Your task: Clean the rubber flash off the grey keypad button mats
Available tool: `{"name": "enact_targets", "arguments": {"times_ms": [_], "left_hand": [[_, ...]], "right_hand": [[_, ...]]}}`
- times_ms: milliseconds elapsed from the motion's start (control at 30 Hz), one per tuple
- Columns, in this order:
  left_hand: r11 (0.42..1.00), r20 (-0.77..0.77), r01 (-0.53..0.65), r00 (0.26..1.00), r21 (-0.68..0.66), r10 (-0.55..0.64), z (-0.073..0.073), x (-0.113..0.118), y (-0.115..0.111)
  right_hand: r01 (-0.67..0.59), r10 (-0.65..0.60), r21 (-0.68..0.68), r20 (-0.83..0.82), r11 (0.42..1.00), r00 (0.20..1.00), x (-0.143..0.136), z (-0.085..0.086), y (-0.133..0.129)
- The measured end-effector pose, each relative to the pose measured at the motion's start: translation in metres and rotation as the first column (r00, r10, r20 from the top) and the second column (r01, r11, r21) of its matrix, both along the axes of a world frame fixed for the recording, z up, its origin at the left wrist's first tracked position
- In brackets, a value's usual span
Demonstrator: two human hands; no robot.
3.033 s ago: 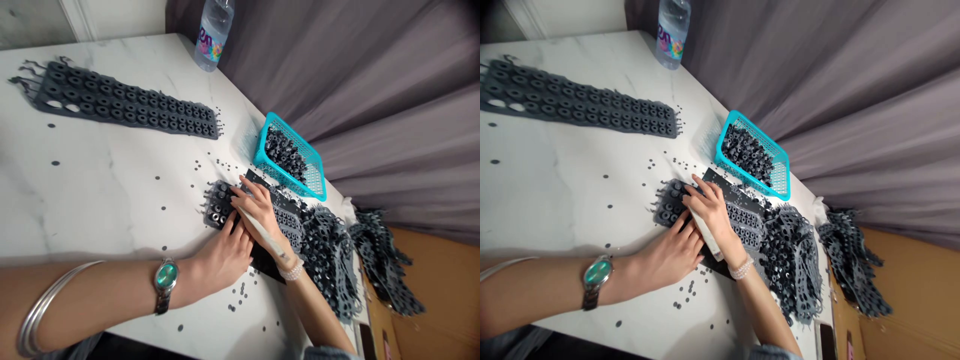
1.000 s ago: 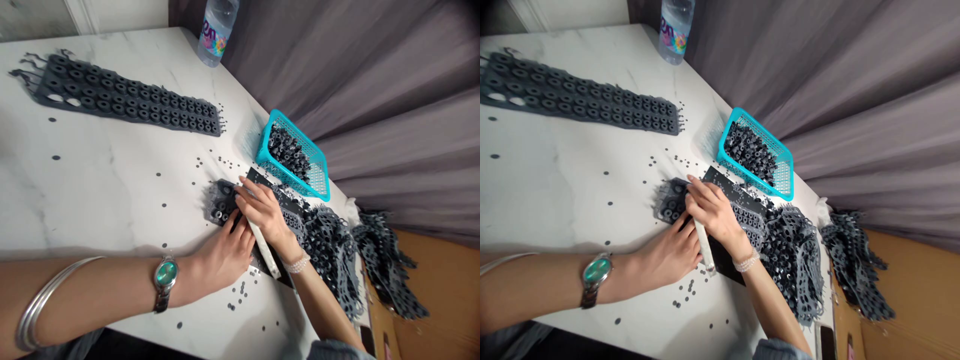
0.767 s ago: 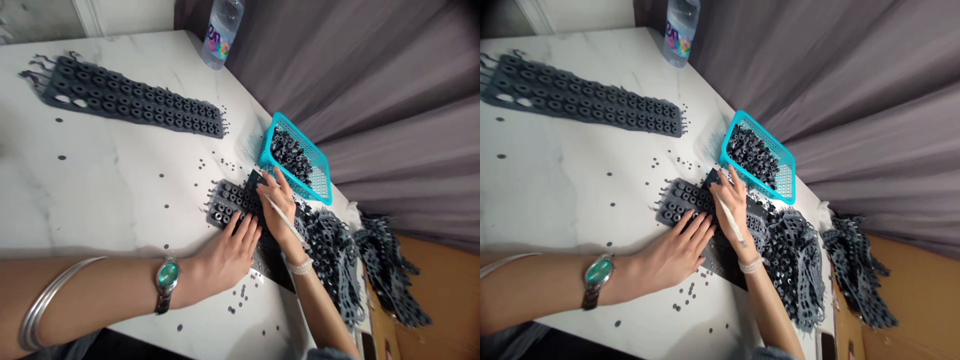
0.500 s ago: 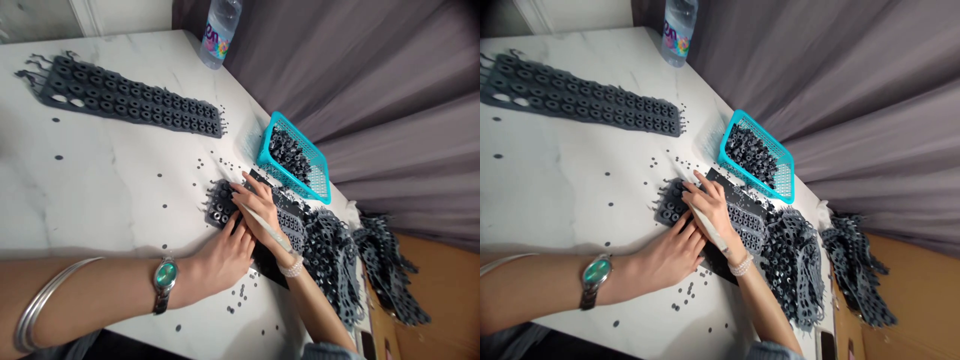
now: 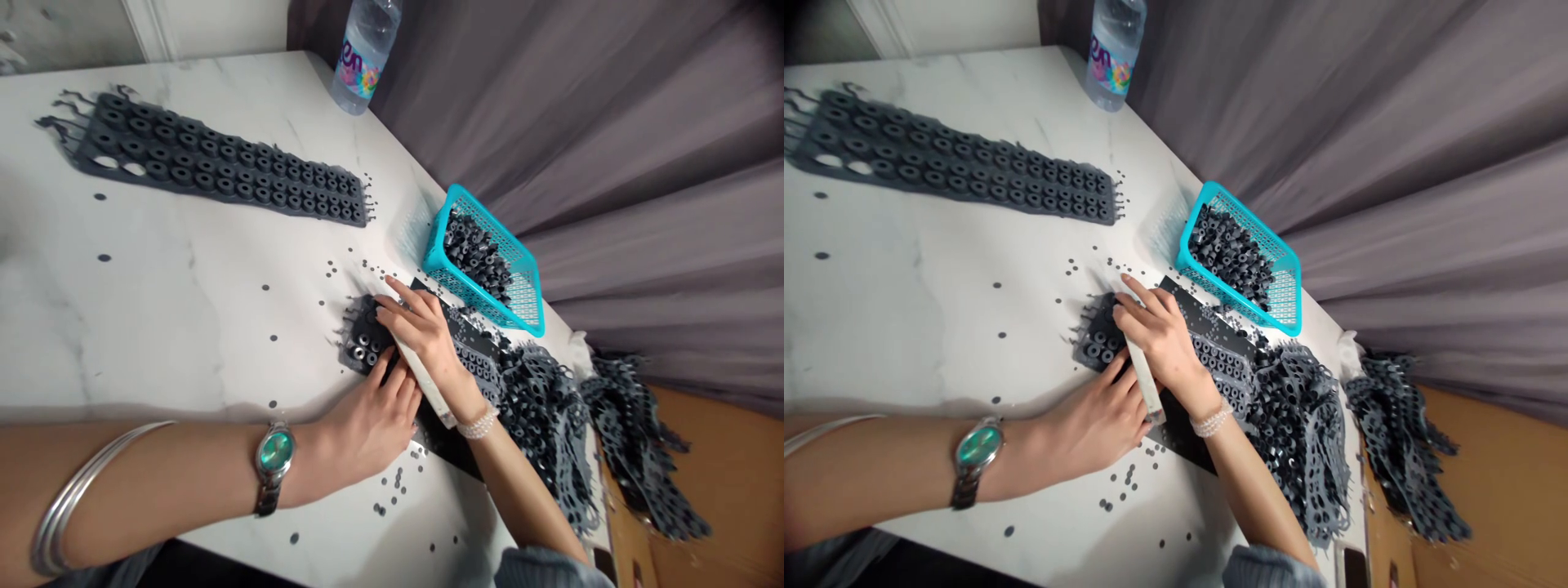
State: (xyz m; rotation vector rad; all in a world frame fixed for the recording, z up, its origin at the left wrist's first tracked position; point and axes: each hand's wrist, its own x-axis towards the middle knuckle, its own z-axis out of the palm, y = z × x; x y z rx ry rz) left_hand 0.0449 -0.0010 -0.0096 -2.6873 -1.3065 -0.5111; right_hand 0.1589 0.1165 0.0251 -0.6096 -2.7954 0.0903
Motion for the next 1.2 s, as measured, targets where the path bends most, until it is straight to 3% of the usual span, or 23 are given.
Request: {"name": "enact_targets", "arguments": {"times_ms": [233, 333, 567, 833, 1100, 1200], "left_hand": [[0.999, 0.001, -0.035, 0.999, -0.022, 0.035, -0.004, 0.003, -0.002], [0.999, 0.007, -0.024, 1.0, -0.031, 0.024, -0.003, 0.004, -0.002], [1.0, 0.007, -0.015, 1.0, -0.024, 0.015, 0.0, 0.002, -0.002], [0.999, 0.009, -0.016, 1.0, -0.035, 0.016, 0.0, 0.002, -0.001], [1.0, 0.027, 0.004, 1.0, -0.009, -0.004, 0.001, 0.0, -0.001], [1.0, 0.026, 0.001, 1.0, -0.003, -0.001, -0.003, 0.001, -0.001]], "right_hand": [[0.214, -0.204, 0.036, -0.182, 0.976, 0.962, 0.005, -0.013, 0.02], [0.168, -0.168, -0.017, -0.178, 0.986, 0.969, 0.01, -0.015, 0.007], [0.006, -0.021, -0.14, -0.104, 0.99, 0.994, 0.012, -0.003, -0.019], [0.01, -0.022, -0.162, -0.074, 0.987, 0.997, 0.014, -0.003, -0.017], [-0.051, 0.048, -0.055, -0.059, 0.997, 0.997, -0.003, 0.001, -0.004], [0.046, -0.048, -0.016, -0.161, 0.999, 0.986, -0.019, -0.005, 0.014]]}}
